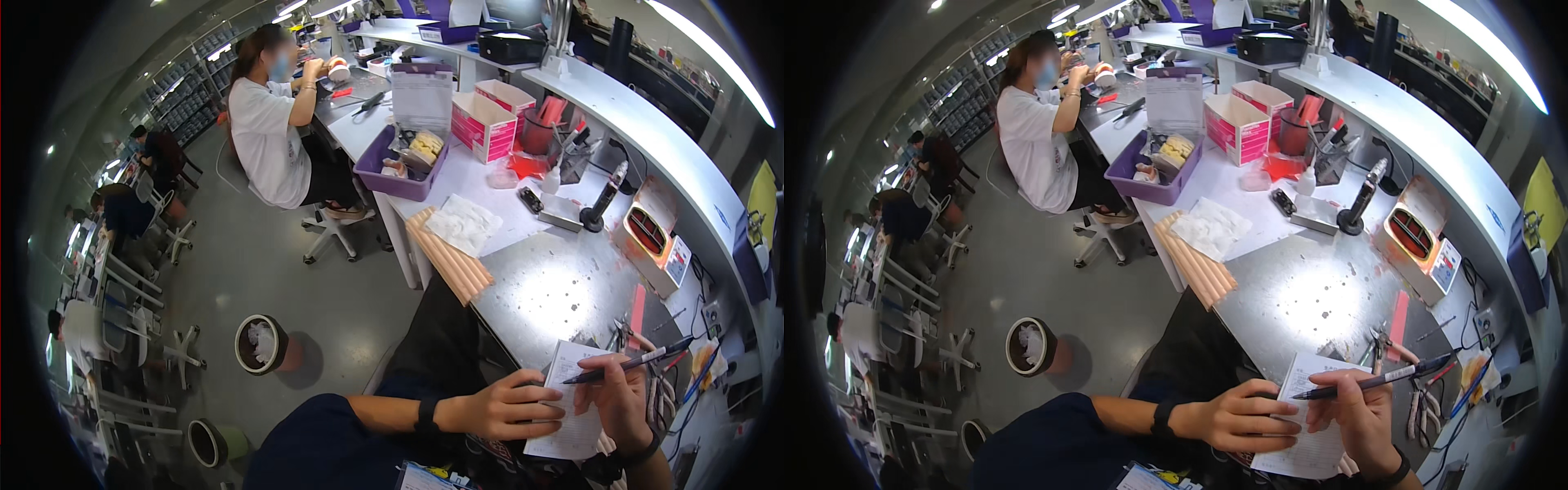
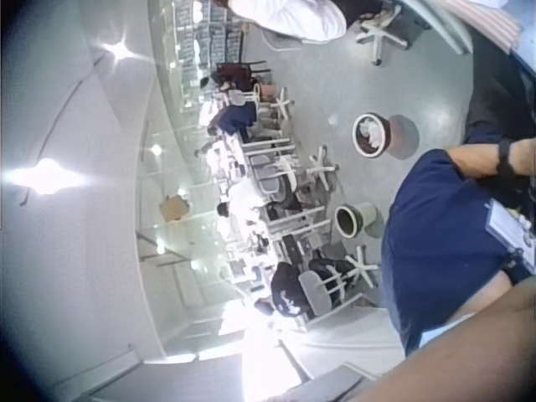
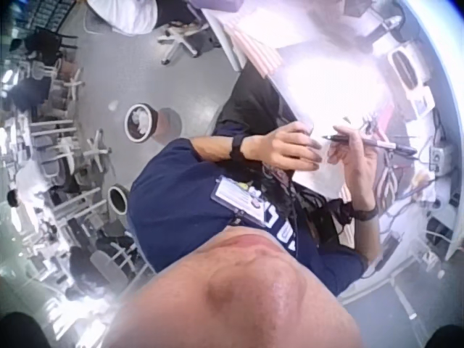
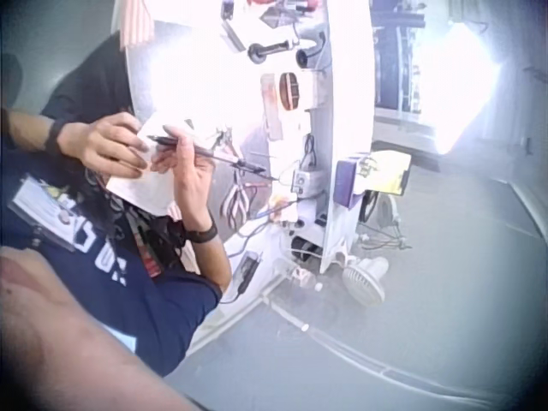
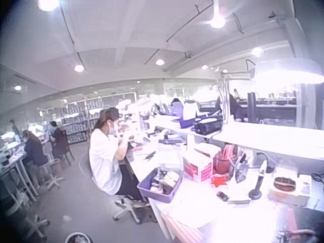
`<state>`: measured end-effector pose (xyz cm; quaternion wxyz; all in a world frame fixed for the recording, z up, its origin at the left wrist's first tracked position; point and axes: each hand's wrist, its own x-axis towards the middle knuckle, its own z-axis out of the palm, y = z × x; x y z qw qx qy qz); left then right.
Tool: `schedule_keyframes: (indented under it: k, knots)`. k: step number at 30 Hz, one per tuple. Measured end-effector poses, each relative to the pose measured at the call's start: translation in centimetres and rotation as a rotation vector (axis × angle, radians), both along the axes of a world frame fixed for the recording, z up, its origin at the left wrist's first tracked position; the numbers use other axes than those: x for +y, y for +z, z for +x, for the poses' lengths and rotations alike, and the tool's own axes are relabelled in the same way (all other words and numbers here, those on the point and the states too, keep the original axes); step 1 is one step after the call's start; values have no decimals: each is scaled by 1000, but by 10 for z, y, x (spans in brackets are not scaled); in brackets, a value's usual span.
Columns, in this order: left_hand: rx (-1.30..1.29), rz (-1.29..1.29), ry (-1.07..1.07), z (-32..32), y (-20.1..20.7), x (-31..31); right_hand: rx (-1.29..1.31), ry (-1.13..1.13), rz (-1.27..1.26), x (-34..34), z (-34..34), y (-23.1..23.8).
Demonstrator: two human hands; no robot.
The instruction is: Finishing and inspecting a dental model using hand tools and recording data on a paper form.
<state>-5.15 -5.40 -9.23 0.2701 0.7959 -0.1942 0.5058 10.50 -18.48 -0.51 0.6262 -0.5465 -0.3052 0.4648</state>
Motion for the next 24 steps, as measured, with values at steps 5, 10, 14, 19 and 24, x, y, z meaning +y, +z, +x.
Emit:
schedule_keyframes:
  k: [5, 10, 14, 19, 24]
  knots:
    - [-1, -32, 33, -5, -4, -6, -118, 10, -114, 4, -10, 0]
    - [-5, -35, -29, -4, -4, 3, -287, -65, -63, 2, -25, 5]
    - [13, 5, -36, 0, -7, 19, -513, -177, -27, 6, -17, -6]
    - [110, -5, -61, 1, -1, 24, -314, -127, -57, 13, -15, 5]
    - [138, 4, -98, 5, 3, 22, -446, -136, -78, 10, -18, -1]
